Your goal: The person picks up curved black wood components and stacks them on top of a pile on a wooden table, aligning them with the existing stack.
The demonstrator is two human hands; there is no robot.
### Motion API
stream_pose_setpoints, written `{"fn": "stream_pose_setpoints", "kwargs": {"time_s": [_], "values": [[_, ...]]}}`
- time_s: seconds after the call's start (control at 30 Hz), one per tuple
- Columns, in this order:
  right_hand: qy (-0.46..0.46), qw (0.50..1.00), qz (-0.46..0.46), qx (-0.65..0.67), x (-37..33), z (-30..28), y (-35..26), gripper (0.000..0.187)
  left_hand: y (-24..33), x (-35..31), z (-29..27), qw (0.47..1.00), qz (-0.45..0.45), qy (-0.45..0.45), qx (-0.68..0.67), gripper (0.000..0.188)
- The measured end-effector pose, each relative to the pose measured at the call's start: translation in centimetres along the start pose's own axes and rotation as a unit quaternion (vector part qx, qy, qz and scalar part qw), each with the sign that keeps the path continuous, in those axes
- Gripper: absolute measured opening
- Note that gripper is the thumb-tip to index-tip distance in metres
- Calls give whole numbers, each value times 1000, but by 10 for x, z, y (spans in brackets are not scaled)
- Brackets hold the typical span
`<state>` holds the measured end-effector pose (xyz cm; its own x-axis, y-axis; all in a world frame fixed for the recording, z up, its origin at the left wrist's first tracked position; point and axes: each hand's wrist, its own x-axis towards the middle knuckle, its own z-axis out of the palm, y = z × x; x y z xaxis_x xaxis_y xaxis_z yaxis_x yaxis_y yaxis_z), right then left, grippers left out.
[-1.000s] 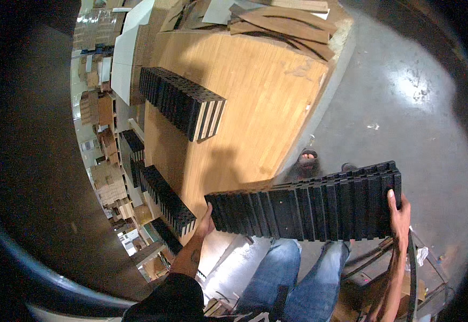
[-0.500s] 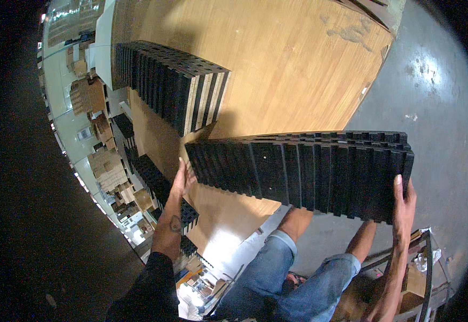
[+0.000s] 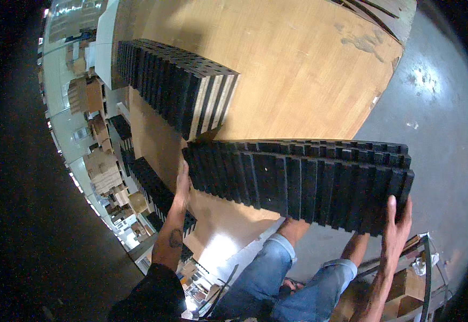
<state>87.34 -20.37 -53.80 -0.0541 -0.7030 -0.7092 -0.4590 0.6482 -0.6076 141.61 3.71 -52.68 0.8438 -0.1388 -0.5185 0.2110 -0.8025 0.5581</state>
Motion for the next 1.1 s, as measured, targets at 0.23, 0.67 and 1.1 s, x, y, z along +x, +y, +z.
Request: {"fn": "stream_pose_setpoints", "kwargs": {"time_s": [0.23,0.67,1.1], "values": [[133,884,69,442,-50,-77,47,50,-8,-63,-64,978,-67,69,-183,45],[-211,891,113,385,-15,-75,121,71,75,-41,-143,897,227,21,-379,45],[-237,914,152,293,-48,-88,122,77,160,-84,-91,888,253,77,-376,61]]}}
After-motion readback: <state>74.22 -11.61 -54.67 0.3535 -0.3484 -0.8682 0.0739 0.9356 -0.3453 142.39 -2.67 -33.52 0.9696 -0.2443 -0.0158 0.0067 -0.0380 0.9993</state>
